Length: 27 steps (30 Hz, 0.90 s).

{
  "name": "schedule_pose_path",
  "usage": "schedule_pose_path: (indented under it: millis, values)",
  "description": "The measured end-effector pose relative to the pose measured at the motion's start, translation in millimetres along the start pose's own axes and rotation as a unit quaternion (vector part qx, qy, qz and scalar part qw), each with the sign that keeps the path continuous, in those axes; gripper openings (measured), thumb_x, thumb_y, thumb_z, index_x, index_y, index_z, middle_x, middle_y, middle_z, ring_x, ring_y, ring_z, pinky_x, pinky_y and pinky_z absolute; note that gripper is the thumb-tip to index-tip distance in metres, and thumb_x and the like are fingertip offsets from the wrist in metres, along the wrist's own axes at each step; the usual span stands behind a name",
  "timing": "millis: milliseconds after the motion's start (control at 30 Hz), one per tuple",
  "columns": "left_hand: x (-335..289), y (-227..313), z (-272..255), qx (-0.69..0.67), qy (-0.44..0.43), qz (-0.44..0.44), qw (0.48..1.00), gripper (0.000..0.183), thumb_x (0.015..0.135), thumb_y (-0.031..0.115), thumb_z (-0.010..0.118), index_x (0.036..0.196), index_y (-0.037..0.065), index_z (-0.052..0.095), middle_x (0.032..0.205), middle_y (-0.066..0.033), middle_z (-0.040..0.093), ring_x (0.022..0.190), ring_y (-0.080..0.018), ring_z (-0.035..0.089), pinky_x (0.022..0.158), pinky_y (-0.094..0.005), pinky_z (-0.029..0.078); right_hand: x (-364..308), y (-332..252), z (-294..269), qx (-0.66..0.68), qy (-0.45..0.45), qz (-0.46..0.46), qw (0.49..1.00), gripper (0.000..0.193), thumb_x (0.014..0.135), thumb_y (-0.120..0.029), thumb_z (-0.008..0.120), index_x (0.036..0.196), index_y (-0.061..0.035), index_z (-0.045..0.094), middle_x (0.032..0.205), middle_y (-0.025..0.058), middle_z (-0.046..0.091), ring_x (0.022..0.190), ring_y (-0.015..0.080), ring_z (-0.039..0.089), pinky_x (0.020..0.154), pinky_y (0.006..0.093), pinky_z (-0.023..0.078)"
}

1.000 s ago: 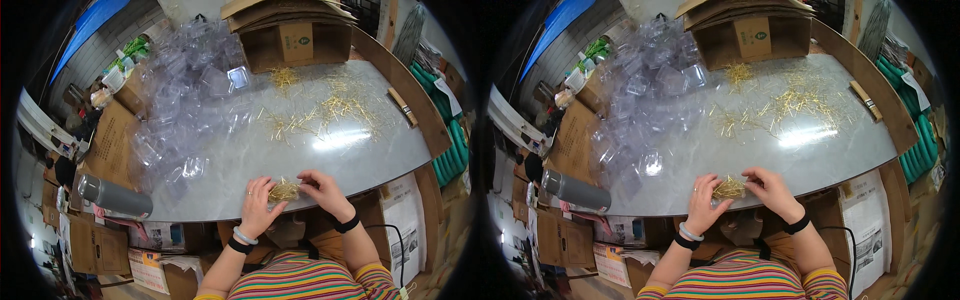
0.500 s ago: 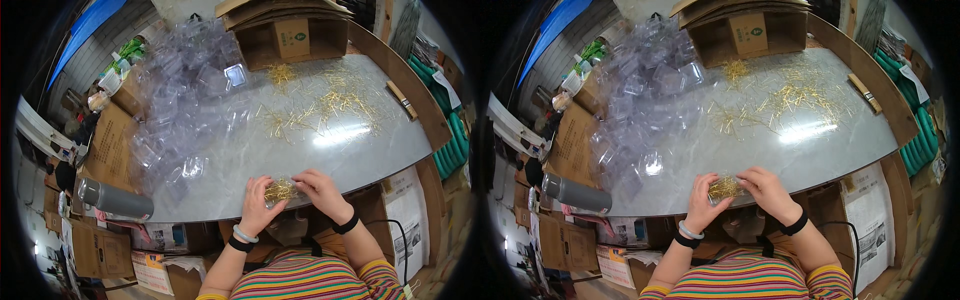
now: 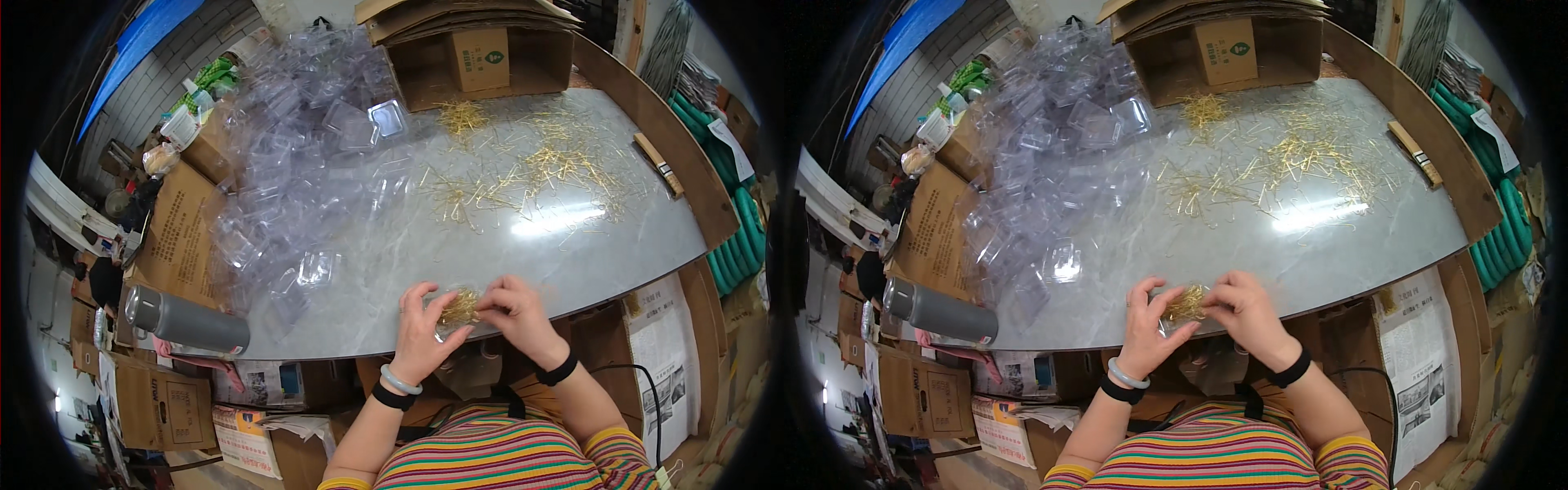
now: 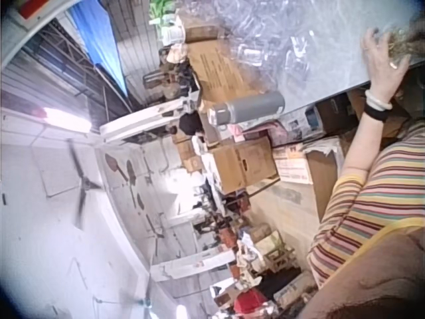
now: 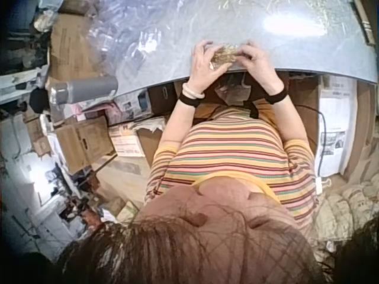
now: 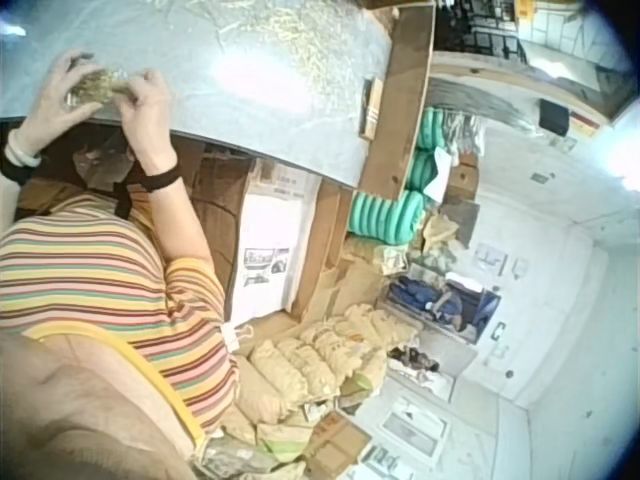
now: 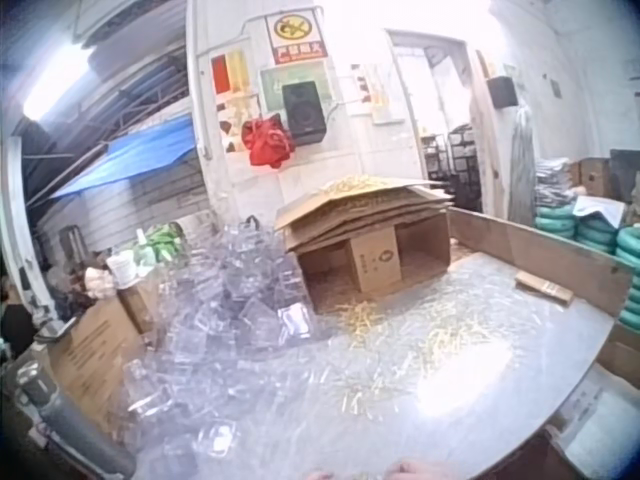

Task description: Sorting small gold-colored metal pins and placing them into small plastic bags.

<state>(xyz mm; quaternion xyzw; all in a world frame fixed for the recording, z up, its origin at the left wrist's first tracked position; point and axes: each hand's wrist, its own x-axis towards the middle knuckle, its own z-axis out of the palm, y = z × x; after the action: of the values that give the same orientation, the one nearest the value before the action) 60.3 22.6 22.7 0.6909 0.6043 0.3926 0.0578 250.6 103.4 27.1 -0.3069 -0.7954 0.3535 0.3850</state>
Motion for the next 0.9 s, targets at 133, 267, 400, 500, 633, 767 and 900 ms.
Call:
schedule_pose_path:
  millis: [133, 267, 400, 500, 633, 767, 900]
  values:
    - [-4.5, -4.7, 0.3, -0.029, 0.007, -0.010, 1.000, 0.067, 0.073, 0.025, 0.085, 0.128, 0.002, 0.055, 0.127, -0.0183, 0.052, 0.118, -0.0378, 0.049, 0.103, -0.0476, 0.041, -2.0, -7.8, 0.3, 0.095, -0.035, 0.053, 0.994, 0.021, 0.082, -0.006, 0.076, 0.102, -0.0045, 0.070, 0.092, 0.0100, 0.061, 0.075, 0.0223, 0.061, 0.066, 0.0312, 0.049]
    - [-7.1, -9.1, 4.7, -0.035, 0.022, -0.008, 0.999, 0.076, 0.072, 0.024, 0.087, 0.133, 0.002, 0.049, 0.130, -0.0179, 0.052, 0.119, -0.0370, 0.050, 0.101, -0.0450, 0.044, -2.0, -18.5, -21.0, 0.068, -0.041, 0.145, 0.986, 0.022, 0.085, -0.009, 0.076, 0.105, -0.0031, 0.069, 0.092, 0.0063, 0.059, 0.068, 0.0127, 0.053, 0.063, 0.0248, 0.045]
    - [-6.5, -9.8, 5.9, -0.031, 0.014, -0.010, 0.999, 0.071, 0.071, 0.024, 0.087, 0.129, 0.001, 0.053, 0.129, -0.0179, 0.053, 0.119, -0.0370, 0.051, 0.101, -0.0449, 0.044, 0.4, -9.6, -20.6, -0.031, -0.081, 0.086, 0.992, 0.019, 0.087, -0.012, 0.073, 0.101, -0.0006, 0.068, 0.085, 0.0121, 0.064, 0.068, 0.0211, 0.060, 0.064, 0.0325, 0.049]
    - [-4.7, -8.2, 3.1, -0.015, 0.014, -0.003, 1.000, 0.068, 0.071, 0.025, 0.087, 0.126, 0.001, 0.054, 0.129, -0.0174, 0.053, 0.118, -0.0372, 0.051, 0.100, -0.0450, 0.044, 5.0, -5.9, -23.1, 0.002, -0.094, 0.142, 0.985, 0.016, 0.089, -0.013, 0.071, 0.098, 0.0000, 0.068, 0.082, 0.0130, 0.066, 0.068, 0.0216, 0.060, 0.064, 0.0329, 0.049]
    - [-5.1, -8.3, 3.1, -0.029, 0.009, -0.002, 1.000, 0.065, 0.074, 0.025, 0.085, 0.124, 0.000, 0.053, 0.128, -0.0179, 0.053, 0.118, -0.0390, 0.051, 0.103, -0.0476, 0.041, 6.3, 1.2, -17.8, 0.094, -0.101, 0.221, 0.966, 0.016, 0.091, -0.014, 0.070, 0.099, 0.0000, 0.068, 0.081, 0.0140, 0.067, 0.067, 0.0226, 0.061, 0.064, 0.0331, 0.049]
    - [-5.6, -9.4, 3.4, -0.040, 0.018, -0.016, 0.999, 0.062, 0.072, 0.025, 0.087, 0.120, 0.002, 0.056, 0.129, -0.0174, 0.054, 0.117, -0.0374, 0.052, 0.099, -0.0452, 0.044, -0.6, -3.4, 4.9, 0.077, -0.068, 0.173, 0.980, 0.015, 0.090, -0.013, 0.070, 0.098, -0.0008, 0.070, 0.083, 0.0135, 0.068, 0.068, 0.0230, 0.062, 0.064, 0.0324, 0.049]
    - [-8.9, -11.4, 5.1, -0.039, 0.017, -0.021, 0.999, 0.061, 0.072, 0.025, 0.087, 0.118, 0.003, 0.055, 0.129, -0.0175, 0.054, 0.117, -0.0377, 0.052, 0.099, -0.0453, 0.044, -1.0, -10.8, -0.6, 0.011, 0.011, 0.112, 0.994, 0.013, 0.087, -0.013, 0.074, 0.094, -0.0023, 0.071, 0.085, 0.0137, 0.067, 0.072, 0.0272, 0.064, 0.065, 0.0346, 0.050]
